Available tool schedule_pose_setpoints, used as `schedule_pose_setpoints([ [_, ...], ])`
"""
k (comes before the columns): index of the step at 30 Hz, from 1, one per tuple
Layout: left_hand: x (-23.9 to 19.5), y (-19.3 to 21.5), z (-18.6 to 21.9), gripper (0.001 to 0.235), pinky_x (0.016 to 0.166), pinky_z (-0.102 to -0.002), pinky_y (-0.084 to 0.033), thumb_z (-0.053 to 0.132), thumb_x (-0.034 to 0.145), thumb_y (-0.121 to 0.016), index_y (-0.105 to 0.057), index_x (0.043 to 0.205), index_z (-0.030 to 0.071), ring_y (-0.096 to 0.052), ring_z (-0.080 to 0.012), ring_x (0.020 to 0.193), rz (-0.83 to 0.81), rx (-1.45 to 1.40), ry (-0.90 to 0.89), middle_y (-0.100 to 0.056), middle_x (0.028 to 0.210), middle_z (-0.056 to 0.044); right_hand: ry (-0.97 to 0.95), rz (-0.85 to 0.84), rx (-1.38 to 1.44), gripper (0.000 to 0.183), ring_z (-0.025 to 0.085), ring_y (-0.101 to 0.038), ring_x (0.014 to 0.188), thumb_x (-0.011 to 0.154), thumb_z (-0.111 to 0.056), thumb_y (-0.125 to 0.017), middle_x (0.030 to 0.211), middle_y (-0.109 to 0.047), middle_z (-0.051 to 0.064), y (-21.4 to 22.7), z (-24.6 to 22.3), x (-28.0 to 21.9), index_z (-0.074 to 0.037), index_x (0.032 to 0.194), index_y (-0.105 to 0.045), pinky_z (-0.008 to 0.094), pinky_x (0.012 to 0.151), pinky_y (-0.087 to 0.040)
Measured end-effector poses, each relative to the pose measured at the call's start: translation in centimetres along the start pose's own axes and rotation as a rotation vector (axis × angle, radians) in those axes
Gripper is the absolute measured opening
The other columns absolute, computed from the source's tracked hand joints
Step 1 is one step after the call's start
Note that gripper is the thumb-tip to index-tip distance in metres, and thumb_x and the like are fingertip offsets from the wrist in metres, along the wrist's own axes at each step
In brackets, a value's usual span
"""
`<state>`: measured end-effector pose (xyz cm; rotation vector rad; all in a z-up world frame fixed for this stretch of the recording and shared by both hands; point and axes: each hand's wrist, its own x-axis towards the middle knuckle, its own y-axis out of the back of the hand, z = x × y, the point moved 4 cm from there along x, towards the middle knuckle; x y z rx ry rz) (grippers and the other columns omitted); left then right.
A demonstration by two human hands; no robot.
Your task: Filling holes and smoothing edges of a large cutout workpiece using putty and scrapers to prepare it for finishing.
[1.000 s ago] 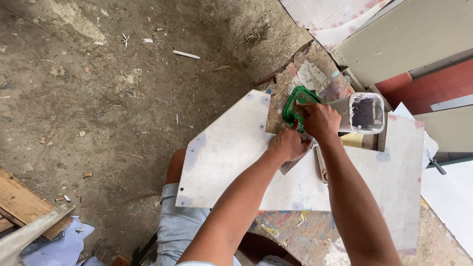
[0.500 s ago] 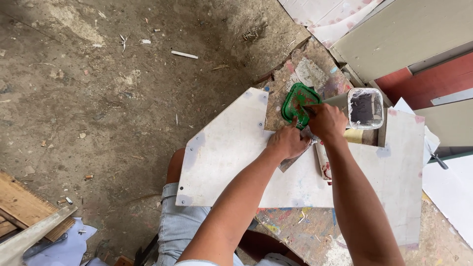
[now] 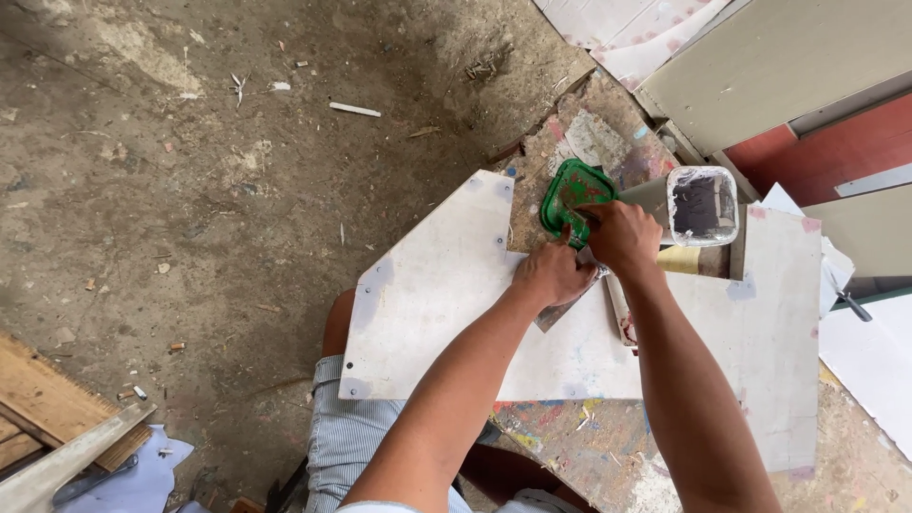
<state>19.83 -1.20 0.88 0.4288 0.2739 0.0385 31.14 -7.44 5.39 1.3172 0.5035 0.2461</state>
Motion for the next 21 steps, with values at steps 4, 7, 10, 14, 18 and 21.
schedule_pose_setpoints([
  [4,-1.2,1.7,1.5,0.059,0.095,-0.056,-0.057,0.045,0.086,-0.048,-0.078,0.097,-0.004,-0.067,-0.0533,0.112,-0.035,0.028,0.007,-0.045,0.158,-0.022,-0.034,0.011,0.010,0.031,0.044,-0.075,0.086,0.092,-0.033,-0.066,0.091,-0.078,0.015,-0.1,0.5,0.5,-0.050,0.117,-0.074,0.052,0.081,-0.062],
  [7,-1.3,1.4,1.2,0.061,0.096,-0.056,-0.056,0.047,0.087,-0.046,-0.078,0.096,-0.004,-0.066,-0.0526,0.113,-0.025,0.014,0.007,-0.046,0.158,-0.021,-0.036,0.027,0.073,0.030,0.045,-0.074,0.085,0.092,-0.032,-0.067,0.090,-0.077,0.016,0.7,0.4,0.0,-0.048,0.116,-0.075,0.053,0.081,-0.062],
  [10,0.4,-0.9,-0.8,0.063,0.097,-0.056,-0.055,0.048,0.088,-0.044,-0.077,0.097,-0.004,-0.066,-0.0523,0.114,-0.022,0.026,-0.017,-0.046,0.158,-0.022,-0.042,0.076,0.252,0.030,0.049,-0.071,0.088,0.091,-0.030,-0.068,0.091,-0.076,0.019,5.2,0.6,-2.8,-0.042,0.116,-0.076,0.056,0.083,-0.059],
  [14,-2.3,1.6,1.8,0.066,0.103,-0.053,-0.054,0.049,0.087,-0.046,-0.074,0.113,-0.005,-0.062,-0.0480,0.123,-0.002,-0.012,-0.024,-0.040,0.162,-0.018,-0.058,0.237,0.544,0.030,0.043,-0.070,0.086,0.085,-0.033,-0.078,0.089,-0.074,0.012,7.3,4.8,-5.5,-0.038,0.115,-0.077,0.056,0.069,-0.055],
  [18,-3.2,1.5,2.9,0.069,0.110,-0.053,-0.048,0.050,0.089,-0.043,-0.072,0.111,-0.008,-0.059,-0.0471,0.127,-0.022,0.038,-0.056,-0.040,0.162,-0.017,-0.106,0.276,0.775,0.029,0.023,-0.065,0.078,0.089,-0.025,-0.078,0.086,-0.073,0.010,8.5,8.7,-11.3,-0.030,0.118,-0.079,0.033,0.076,-0.053],
  [21,-1.4,0.1,0.7,0.066,0.114,-0.050,-0.045,0.049,0.087,-0.047,-0.072,0.113,-0.007,-0.056,-0.0424,0.133,0.015,0.026,-0.052,-0.045,0.160,-0.015,-0.083,0.349,1.135,0.023,0.010,-0.052,0.056,0.088,-0.007,-0.080,0.068,-0.057,0.004,10.3,8.9,-16.0,-0.012,0.110,-0.078,0.027,0.049,-0.045],
])
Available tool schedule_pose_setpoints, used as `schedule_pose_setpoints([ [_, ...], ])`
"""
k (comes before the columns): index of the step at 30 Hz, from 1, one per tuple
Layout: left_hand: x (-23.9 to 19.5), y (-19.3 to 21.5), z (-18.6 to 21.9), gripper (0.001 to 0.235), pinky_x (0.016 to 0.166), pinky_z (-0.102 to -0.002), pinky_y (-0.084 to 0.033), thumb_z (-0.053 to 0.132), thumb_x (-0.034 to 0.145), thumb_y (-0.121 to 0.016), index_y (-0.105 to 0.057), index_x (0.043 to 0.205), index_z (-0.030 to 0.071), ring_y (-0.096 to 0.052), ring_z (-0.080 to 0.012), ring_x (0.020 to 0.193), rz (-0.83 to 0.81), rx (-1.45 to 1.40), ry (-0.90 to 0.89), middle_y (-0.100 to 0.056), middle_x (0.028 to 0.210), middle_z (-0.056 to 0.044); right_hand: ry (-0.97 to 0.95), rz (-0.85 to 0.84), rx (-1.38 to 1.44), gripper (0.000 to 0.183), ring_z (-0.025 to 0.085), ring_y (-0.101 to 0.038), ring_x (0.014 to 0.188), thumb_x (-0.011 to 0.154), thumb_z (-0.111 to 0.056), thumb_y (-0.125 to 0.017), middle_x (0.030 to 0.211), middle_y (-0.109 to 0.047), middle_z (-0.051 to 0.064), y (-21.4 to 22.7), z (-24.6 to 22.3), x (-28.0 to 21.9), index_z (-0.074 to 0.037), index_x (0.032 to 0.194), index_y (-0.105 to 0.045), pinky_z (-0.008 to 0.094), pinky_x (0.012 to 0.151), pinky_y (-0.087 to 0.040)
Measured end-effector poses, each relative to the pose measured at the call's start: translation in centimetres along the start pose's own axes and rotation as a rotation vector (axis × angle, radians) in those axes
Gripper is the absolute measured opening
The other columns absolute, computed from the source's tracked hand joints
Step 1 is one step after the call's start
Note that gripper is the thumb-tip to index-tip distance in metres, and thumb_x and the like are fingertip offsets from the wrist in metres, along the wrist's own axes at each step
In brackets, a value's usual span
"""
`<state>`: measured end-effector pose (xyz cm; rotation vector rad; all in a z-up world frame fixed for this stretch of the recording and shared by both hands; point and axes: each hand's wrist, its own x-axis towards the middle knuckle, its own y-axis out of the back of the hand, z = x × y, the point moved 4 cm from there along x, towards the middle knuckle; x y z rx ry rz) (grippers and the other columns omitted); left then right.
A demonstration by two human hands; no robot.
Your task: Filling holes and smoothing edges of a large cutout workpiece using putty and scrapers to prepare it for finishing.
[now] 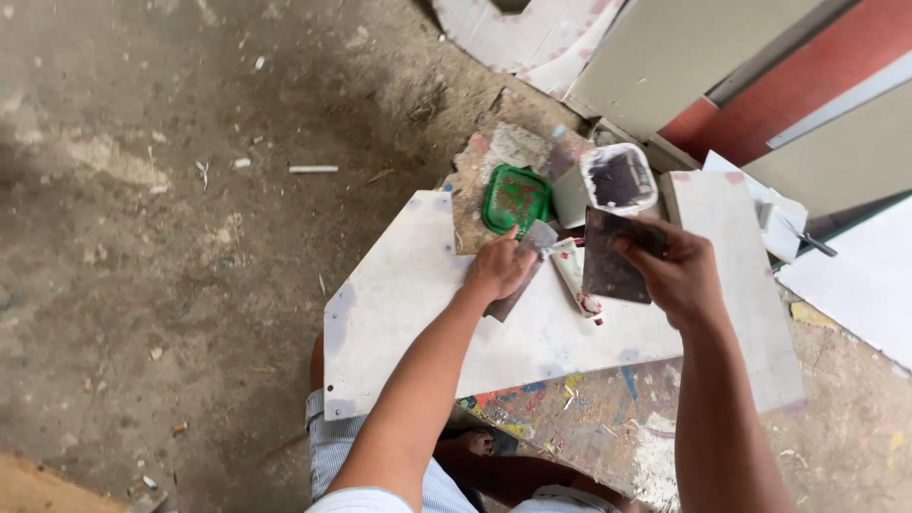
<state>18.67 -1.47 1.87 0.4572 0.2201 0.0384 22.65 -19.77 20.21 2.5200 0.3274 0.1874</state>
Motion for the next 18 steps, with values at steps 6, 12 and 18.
schedule_pose_setpoints([
  [6,1.5,-2.6,-3.3,0.051,0.115,-0.047,-0.044,0.043,0.092,-0.052,-0.076,0.113,0.002,-0.060,-0.0384,0.128,0.210,-0.160,-0.116,-0.068,0.131,-0.019,-0.067,0.132,0.210,0.029,0.013,-0.062,0.074,0.081,-0.009,-0.087,0.078,-0.070,0.009,4.4,-2.4,-10.0,-0.006,0.109,-0.079,0.028,0.067,-0.053],
  [12,-10.6,-3.2,1.9,0.025,0.057,-0.032,-0.035,0.033,0.092,-0.057,-0.056,0.072,0.018,-0.045,-0.0110,0.062,0.316,-0.745,-0.019,-0.050,0.063,0.004,-0.324,0.083,0.370,0.030,0.028,-0.063,0.079,0.090,-0.017,-0.074,0.082,-0.062,0.016,6.1,9.7,-20.0,0.012,0.099,-0.069,0.038,0.064,-0.054],
  [18,-22.1,-5.6,3.2,0.023,0.050,-0.026,-0.025,0.032,0.102,-0.055,-0.053,0.088,0.013,-0.027,-0.0099,0.052,0.118,-0.955,0.124,-0.037,0.066,0.001,-0.659,0.267,0.814,0.026,0.031,-0.066,0.091,0.105,-0.016,-0.060,0.106,-0.069,0.020,2.9,17.0,-29.0,0.007,0.117,-0.064,0.049,0.070,-0.057],
])
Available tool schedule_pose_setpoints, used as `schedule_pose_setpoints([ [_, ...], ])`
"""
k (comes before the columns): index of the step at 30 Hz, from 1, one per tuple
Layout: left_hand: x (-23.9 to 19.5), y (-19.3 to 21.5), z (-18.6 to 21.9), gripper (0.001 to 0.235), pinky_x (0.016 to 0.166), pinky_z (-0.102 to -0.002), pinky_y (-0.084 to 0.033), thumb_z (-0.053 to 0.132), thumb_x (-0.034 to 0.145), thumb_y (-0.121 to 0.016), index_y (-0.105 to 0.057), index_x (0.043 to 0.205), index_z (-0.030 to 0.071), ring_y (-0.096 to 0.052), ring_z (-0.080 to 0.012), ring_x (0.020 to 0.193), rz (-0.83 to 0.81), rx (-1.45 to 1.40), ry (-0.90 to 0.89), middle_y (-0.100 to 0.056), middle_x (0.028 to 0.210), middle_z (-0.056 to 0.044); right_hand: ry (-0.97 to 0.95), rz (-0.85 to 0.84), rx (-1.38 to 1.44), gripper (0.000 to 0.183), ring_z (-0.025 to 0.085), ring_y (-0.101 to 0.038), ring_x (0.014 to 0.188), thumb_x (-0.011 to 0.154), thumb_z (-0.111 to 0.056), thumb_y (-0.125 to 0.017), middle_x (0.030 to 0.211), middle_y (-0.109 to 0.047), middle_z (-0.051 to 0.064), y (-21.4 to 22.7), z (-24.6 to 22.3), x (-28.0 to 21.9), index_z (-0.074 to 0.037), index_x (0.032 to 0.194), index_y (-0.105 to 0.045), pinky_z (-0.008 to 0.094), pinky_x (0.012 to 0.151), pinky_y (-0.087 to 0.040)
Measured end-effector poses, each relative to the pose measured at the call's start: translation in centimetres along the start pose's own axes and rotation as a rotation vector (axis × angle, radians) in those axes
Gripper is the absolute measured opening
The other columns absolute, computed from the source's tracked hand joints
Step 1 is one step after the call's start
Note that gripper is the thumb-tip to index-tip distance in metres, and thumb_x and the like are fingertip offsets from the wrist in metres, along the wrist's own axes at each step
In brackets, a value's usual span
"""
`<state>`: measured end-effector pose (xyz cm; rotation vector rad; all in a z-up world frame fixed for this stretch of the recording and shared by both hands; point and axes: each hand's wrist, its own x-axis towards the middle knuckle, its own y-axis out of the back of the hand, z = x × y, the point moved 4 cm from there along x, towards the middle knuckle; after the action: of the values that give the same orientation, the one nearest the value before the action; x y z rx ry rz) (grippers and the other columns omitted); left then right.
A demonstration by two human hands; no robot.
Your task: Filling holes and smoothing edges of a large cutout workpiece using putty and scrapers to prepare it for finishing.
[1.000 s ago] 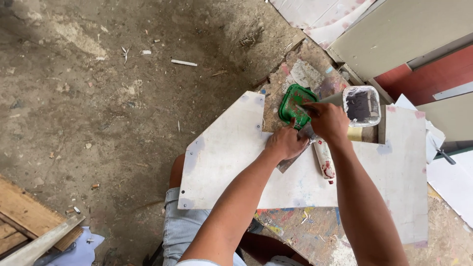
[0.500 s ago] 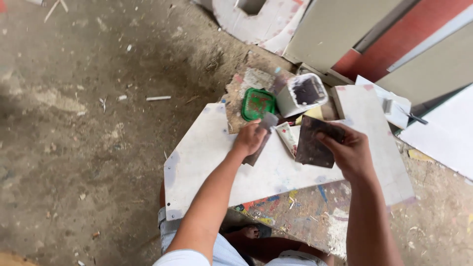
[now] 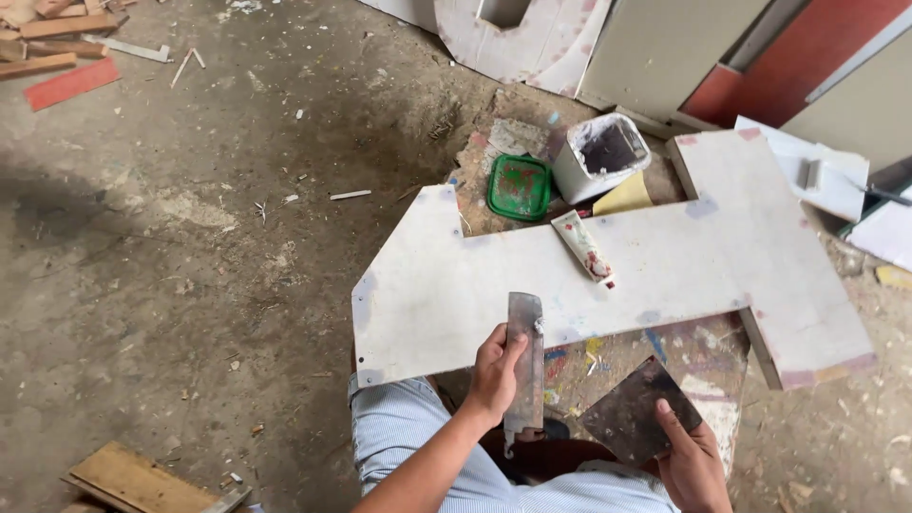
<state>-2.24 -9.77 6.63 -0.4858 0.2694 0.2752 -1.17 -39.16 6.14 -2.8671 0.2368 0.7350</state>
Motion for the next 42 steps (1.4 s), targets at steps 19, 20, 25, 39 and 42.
schedule_pose_setpoints([
  [19,-5.1,-4.9,3.5,0.025,0.051,-0.024,-0.028,0.027,0.098,-0.070,-0.074,0.092,0.003,-0.033,-0.0074,0.059,-0.070,0.084,-0.086,-0.048,0.068,0.004,0.334,-0.391,-0.469,0.058,0.024,-0.065,0.130,0.095,-0.041,-0.050,0.141,-0.067,0.010,-9.4,-9.6,-8.8,-0.012,0.146,-0.056,0.040,0.102,-0.057],
  [20,-5.2,-4.8,3.1,0.025,0.038,-0.024,-0.016,0.027,0.098,-0.070,-0.074,0.091,0.003,-0.021,-0.0054,0.047,-0.059,0.068,-0.058,-0.038,0.061,0.006,0.269,-0.384,-0.481,0.058,0.023,-0.068,0.126,0.094,-0.040,-0.050,0.139,-0.069,0.010,-9.1,-9.4,-8.6,-0.013,0.145,-0.057,0.039,0.098,-0.060],
  [25,-5.3,-5.2,3.2,0.029,0.052,-0.022,-0.043,0.027,0.097,-0.071,-0.073,0.083,0.002,-0.037,-0.0091,0.065,0.003,0.117,-0.128,-0.040,0.072,0.004,0.170,-0.421,-0.481,0.058,0.023,-0.076,0.095,0.093,-0.035,-0.053,0.114,-0.076,0.012,-9.5,-10.1,-8.9,-0.011,0.146,-0.058,0.035,0.075,-0.065],
  [39,-4.0,-3.0,1.5,0.013,0.066,-0.034,-0.065,0.024,0.097,-0.070,-0.066,0.102,0.012,-0.060,-0.0112,0.071,0.041,-0.258,0.145,-0.057,0.083,0.001,0.238,-0.256,-0.695,0.055,0.033,-0.051,0.142,0.096,-0.019,-0.050,0.158,-0.049,0.013,-5.5,-9.8,-7.6,-0.021,0.151,-0.048,0.054,0.113,-0.044],
  [42,-4.6,-2.8,0.8,0.015,0.068,-0.041,-0.067,0.020,0.095,-0.072,-0.062,0.100,0.011,-0.063,-0.0172,0.079,0.057,-0.435,0.217,-0.058,0.087,-0.003,0.415,-0.137,-0.860,0.050,0.025,-0.062,0.129,0.100,-0.021,-0.048,0.142,-0.063,0.009,-6.0,-10.6,-8.4,-0.023,0.150,-0.052,0.042,0.109,-0.051],
])
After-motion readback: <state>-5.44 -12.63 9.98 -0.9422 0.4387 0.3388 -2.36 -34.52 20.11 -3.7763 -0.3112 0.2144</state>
